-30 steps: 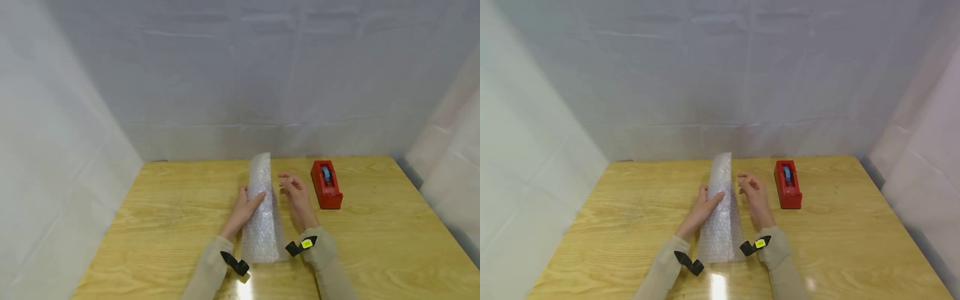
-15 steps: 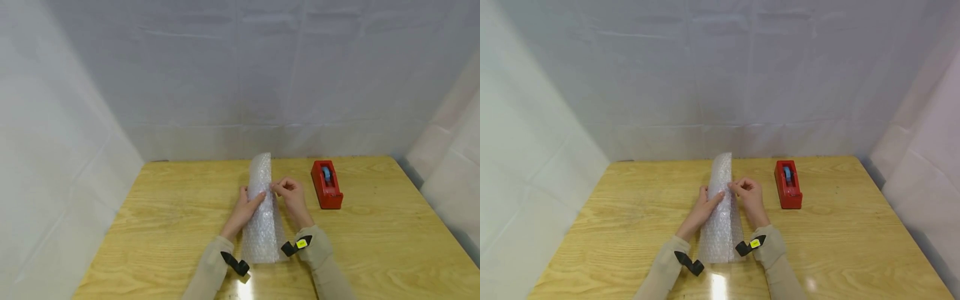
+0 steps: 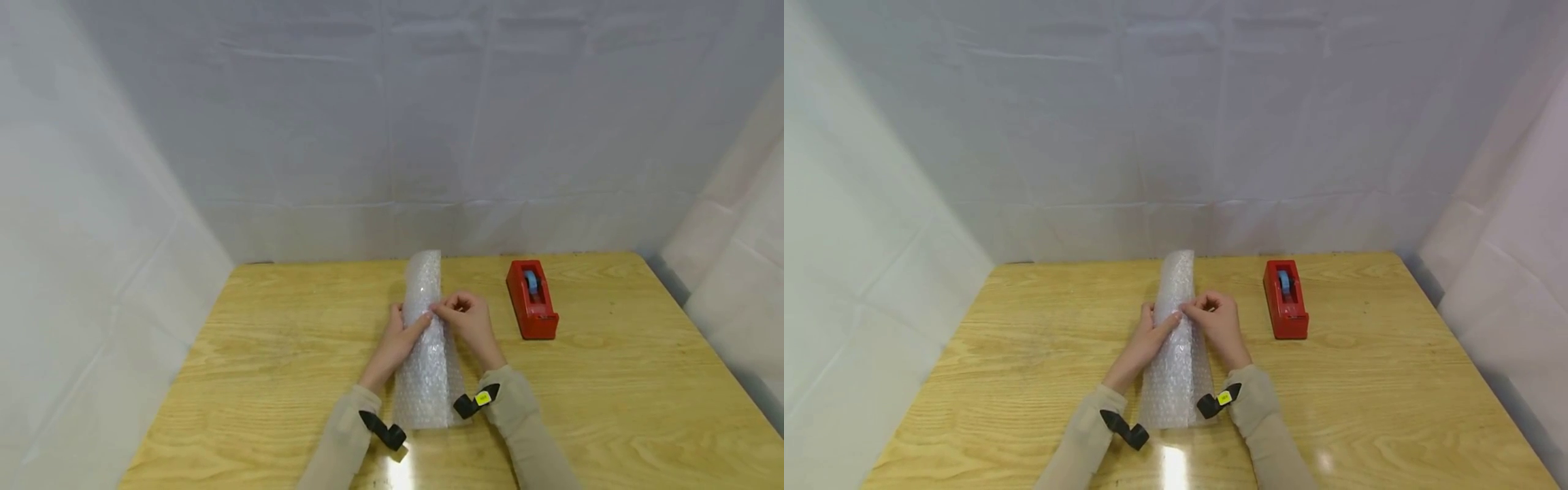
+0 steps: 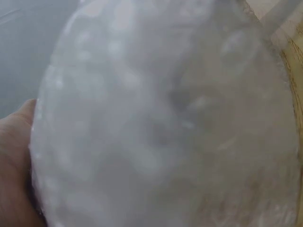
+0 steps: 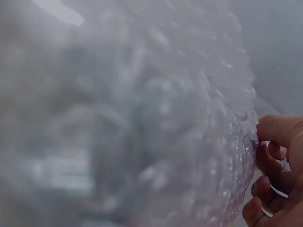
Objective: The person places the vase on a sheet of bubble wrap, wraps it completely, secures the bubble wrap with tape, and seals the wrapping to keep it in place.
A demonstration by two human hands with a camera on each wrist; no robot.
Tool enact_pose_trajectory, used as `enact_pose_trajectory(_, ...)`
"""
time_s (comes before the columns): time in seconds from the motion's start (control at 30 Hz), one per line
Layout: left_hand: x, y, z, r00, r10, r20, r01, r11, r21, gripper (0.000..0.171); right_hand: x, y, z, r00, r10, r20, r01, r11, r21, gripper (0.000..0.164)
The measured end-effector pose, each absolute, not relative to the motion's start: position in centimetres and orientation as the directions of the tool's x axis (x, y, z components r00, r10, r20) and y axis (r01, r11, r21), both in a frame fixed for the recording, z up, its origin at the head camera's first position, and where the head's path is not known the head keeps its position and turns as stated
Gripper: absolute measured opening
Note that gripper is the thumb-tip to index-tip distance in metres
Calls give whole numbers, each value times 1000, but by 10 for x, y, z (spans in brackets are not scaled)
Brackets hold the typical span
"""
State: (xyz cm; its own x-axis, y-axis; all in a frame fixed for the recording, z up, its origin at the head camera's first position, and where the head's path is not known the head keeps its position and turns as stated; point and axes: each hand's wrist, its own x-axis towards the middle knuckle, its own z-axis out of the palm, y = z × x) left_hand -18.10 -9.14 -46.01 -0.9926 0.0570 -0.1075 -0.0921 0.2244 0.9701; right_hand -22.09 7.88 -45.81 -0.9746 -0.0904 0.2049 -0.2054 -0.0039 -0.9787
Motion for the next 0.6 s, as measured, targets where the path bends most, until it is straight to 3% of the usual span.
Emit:
enact_pose_trajectory(0.17,-180,-92,-462,-993,61,-103,-88,219,972,71,-221,81,-463,-987,-93,129,-134,50,-990,32)
enact_pose_trajectory(0.43,-180,-93,-460,-993,53,-109,-92,250,964,75,-226,87,-475,-978,-207,-23,20,19,-1000,47)
enact_pose_trajectory(0.6,-180,-94,-459,-993,56,-103,-85,262,961,73,-228,89,-481,-975,-217,-54,36,84,-996,51)
